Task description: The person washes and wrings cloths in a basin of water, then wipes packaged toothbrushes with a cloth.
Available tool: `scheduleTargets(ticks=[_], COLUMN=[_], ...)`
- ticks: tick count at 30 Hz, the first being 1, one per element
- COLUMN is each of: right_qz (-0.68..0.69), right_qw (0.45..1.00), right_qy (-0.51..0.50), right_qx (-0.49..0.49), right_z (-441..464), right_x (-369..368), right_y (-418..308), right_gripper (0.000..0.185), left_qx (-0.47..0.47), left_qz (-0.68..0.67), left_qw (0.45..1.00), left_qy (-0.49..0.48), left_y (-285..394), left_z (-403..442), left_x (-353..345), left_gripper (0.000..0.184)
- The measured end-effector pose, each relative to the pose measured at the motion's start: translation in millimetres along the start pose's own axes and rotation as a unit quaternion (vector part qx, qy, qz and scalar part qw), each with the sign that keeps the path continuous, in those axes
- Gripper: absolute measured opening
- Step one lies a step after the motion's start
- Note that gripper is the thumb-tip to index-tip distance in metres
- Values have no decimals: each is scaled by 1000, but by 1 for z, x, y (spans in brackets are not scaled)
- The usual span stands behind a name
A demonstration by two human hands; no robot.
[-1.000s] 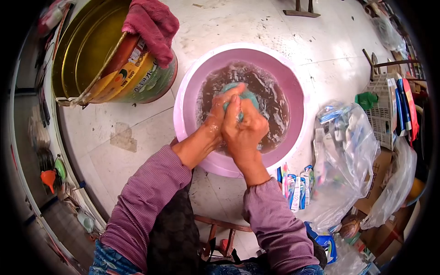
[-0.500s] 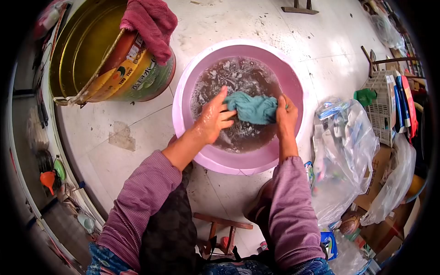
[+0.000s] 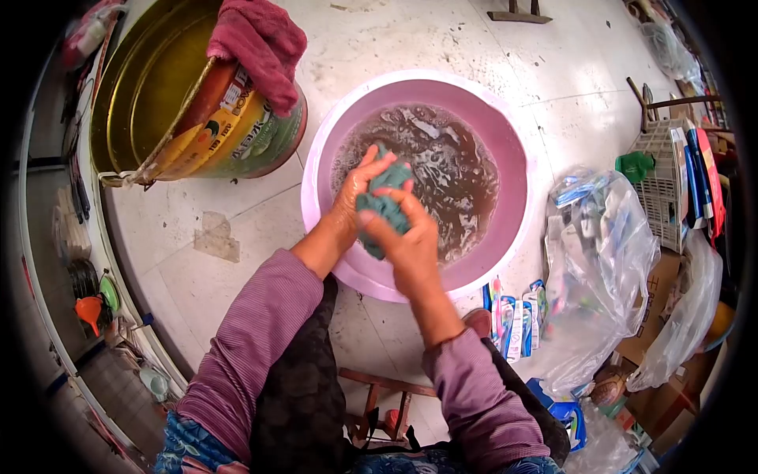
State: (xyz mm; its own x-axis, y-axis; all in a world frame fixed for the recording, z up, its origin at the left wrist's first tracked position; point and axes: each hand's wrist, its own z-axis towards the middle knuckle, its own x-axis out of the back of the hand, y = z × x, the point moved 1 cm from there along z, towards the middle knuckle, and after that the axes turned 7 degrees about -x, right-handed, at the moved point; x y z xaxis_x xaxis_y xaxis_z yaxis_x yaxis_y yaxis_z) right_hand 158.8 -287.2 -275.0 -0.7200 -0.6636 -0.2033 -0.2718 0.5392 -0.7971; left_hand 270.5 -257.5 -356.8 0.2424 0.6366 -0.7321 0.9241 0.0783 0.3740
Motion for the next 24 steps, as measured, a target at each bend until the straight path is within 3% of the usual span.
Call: scheduleTargets(ticks=[1, 2, 4, 6, 7, 10, 12, 13, 16, 18, 20, 21, 23, 24], right_qz=[-149, -290, -302, -315, -323, -346, -342, -355, -353, -279, -351, -354, -324, -324], right_qw=[973, 894, 884, 873, 863, 831, 811, 808, 833, 899, 872, 871, 908, 908], right_qy=[65, 128, 147, 168, 188, 223, 270, 275, 292, 294, 322, 321, 266, 265], right_qx=[162, 316, 324, 333, 341, 375, 391, 381, 311, 165, 114, 112, -6, -5], right_z=[-5, -8, -13, -13, -9, 14, 31, 38, 48, 62, 77, 82, 88, 87], right_x=[-6, -12, -18, -17, -15, -2, 11, 18, 35, 63, 94, 111, 138, 142], right_y=[2, 3, 0, -3, -6, -14, -18, -22, -28, -27, -14, -10, -3, -2], right_gripper=[25, 22, 19, 16, 13, 5, 6, 9, 15, 19, 26, 26, 28, 28], left_qx=[-66, -67, -57, -91, -39, -3, -182, -54, -72, -38, -111, -111, -74, -44], left_qz=[21, 21, 64, 102, 104, 125, 364, 88, 74, 52, 100, 119, 123, 129], left_qw=[997, 997, 996, 991, 994, 992, 913, 988, 989, 993, 988, 987, 989, 988], left_qy=[33, 32, 22, 7, 16, 35, -20, 114, 108, 102, 31, -7, 31, 68], left_y=[1, 5, 10, 2, 2, 0, 0, -7, -11, -18, -30, -35, -25, -16], left_z=[-11, -21, -35, -27, -22, -21, -29, -25, -22, -32, -33, -29, -29, -28], left_x=[-17, -31, -49, -42, -39, -42, -59, -70, -77, -77, -76, -63, -48, -41], left_gripper=[70, 70, 35, 36, 37, 35, 30, 26, 26, 25, 30, 41, 47, 55])
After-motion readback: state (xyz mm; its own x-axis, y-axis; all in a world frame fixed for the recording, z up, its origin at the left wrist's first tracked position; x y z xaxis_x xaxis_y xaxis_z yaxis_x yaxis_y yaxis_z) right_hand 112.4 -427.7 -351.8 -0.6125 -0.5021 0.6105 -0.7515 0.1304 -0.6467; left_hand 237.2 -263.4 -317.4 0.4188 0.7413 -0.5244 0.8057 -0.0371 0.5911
